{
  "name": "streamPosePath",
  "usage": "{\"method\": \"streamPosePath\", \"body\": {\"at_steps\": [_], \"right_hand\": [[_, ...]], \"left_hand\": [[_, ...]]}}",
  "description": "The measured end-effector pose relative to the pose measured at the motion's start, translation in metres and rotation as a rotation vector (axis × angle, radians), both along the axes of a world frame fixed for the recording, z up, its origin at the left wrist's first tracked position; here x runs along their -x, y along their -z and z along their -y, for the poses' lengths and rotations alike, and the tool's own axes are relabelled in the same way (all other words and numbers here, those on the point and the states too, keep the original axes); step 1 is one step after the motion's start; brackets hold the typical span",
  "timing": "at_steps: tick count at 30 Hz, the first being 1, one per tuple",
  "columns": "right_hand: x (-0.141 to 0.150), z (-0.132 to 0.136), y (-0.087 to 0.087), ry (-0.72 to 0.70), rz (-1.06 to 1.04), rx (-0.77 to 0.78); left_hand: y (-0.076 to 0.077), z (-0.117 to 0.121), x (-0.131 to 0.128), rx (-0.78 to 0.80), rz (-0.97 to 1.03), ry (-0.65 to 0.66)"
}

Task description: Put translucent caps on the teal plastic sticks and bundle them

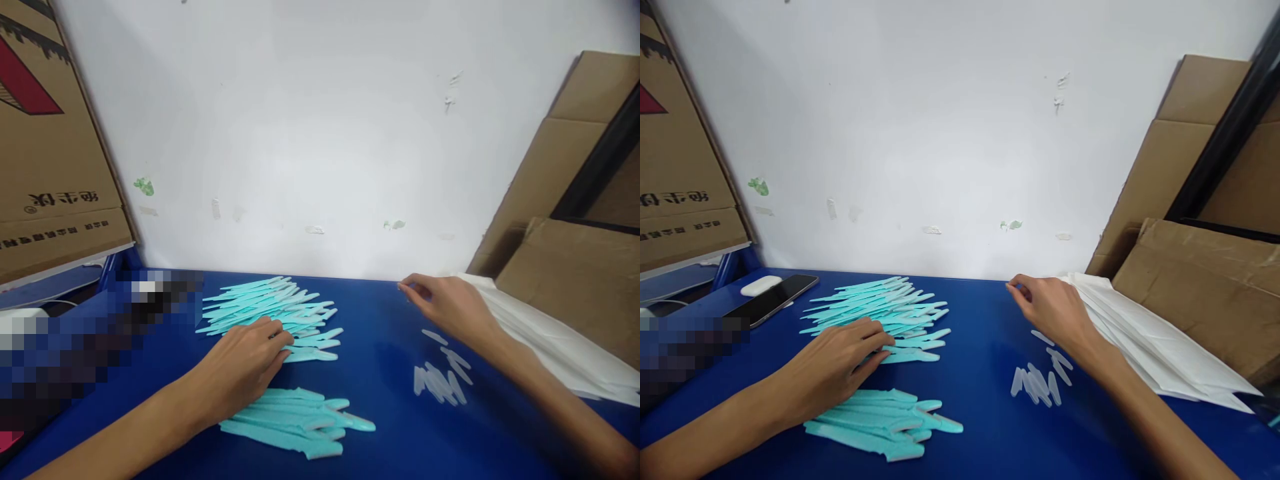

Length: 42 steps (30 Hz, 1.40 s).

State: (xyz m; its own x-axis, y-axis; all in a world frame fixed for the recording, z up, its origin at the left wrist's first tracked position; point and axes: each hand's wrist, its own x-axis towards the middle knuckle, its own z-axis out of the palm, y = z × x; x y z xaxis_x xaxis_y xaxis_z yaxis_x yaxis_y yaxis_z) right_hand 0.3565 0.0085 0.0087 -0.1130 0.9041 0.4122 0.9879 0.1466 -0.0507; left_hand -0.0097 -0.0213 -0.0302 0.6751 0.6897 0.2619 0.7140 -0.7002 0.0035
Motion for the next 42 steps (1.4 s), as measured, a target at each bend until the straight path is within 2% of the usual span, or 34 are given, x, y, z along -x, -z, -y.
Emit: {"method": "streamPosePath", "body": {"at_steps": [2,5,7,12,16,20,24,26,29,32,42], "right_hand": [[-0.019,-0.006,-0.003,0.028,0.066,0.119],[-0.046,-0.013,-0.001,0.017,0.110,0.329],[-0.057,-0.015,0.003,0.014,0.094,0.444],[-0.054,-0.012,0.016,-0.094,-0.030,0.605],[-0.033,-0.008,0.019,-0.163,-0.026,0.539],[-0.007,-0.006,0.018,-0.281,-0.030,0.344],[0.025,0.006,0.019,-0.440,-0.230,0.122],[0.042,0.016,0.020,-0.528,-0.377,0.077],[0.064,0.029,0.023,-0.595,-0.645,0.083],[0.076,0.038,0.028,-0.594,-0.838,0.141],[0.086,0.044,0.042,-0.595,-0.857,0.284]], "left_hand": [[-0.007,0.003,0.000,0.062,0.041,0.037],[-0.020,0.012,0.000,0.273,0.099,0.133],[-0.027,0.016,0.000,0.383,0.134,0.148],[-0.031,0.017,0.000,0.484,0.117,0.136],[-0.028,0.016,-0.001,0.432,0.111,0.111],[-0.025,0.019,-0.002,0.374,0.077,0.111],[-0.020,0.018,-0.002,0.269,0.083,0.112],[-0.015,0.016,-0.001,0.231,0.105,0.112],[-0.009,0.010,-0.001,0.182,0.140,0.109],[-0.006,0.007,-0.002,0.136,0.151,0.113],[-0.004,0.010,-0.008,-0.068,0.301,0.231]]}}
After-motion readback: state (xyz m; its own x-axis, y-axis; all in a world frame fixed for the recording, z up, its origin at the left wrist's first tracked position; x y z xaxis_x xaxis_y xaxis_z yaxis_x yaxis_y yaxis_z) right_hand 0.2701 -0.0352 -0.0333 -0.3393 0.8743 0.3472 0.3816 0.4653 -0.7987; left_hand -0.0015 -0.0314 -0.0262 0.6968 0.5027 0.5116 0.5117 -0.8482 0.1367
